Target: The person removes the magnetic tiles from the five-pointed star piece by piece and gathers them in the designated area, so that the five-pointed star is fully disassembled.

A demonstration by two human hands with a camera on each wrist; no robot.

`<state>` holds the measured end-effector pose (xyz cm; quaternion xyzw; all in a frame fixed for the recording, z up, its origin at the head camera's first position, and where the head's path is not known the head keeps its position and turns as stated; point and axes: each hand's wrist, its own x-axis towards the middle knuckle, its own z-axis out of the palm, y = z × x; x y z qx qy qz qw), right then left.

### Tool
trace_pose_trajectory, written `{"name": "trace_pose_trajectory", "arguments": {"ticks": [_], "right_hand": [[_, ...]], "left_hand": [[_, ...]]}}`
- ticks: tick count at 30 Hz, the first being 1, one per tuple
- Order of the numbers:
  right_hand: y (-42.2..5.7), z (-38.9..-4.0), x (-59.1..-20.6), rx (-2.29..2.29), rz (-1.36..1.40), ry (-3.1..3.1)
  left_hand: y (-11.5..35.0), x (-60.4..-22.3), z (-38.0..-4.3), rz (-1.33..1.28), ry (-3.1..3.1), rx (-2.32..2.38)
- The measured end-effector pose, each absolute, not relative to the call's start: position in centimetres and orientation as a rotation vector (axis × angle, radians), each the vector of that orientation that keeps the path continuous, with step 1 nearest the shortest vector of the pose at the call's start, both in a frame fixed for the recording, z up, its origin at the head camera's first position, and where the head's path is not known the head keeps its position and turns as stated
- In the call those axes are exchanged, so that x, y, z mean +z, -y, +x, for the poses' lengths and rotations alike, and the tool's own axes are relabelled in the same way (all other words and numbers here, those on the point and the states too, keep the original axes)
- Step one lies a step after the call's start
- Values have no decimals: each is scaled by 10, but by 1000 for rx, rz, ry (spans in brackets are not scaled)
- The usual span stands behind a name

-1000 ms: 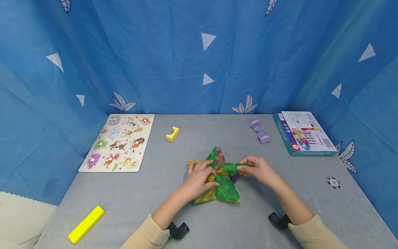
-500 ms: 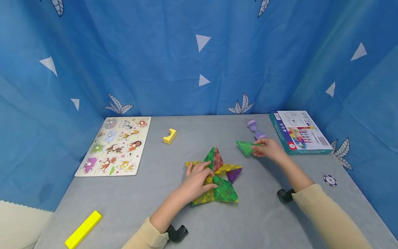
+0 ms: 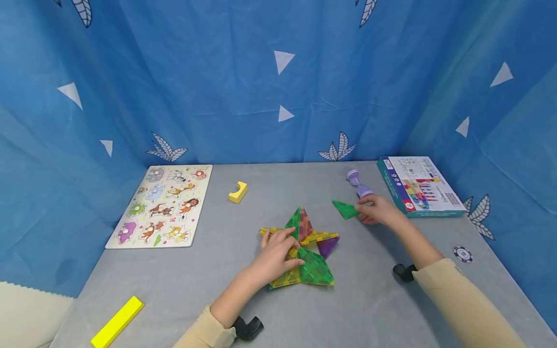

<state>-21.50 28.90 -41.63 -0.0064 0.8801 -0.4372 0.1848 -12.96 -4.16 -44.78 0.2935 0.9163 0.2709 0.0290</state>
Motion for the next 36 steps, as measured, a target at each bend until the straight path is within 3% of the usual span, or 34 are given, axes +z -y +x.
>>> {"name": "trace_pose_trajectory", "arguments": {"ticks": [12,24,36], "right_hand": [[-247,-173,-422,-1320,-204,-2231],[-220,-165,-435,-1425,-203,-2200],[-223,-164,-428,-1461,-104,-2202]], "left_hand": [[42,-448,-130,890,-2832,834],[41,-450,-131,900,-2837,824],[42,-449,-131,899,-2830,824]]}}
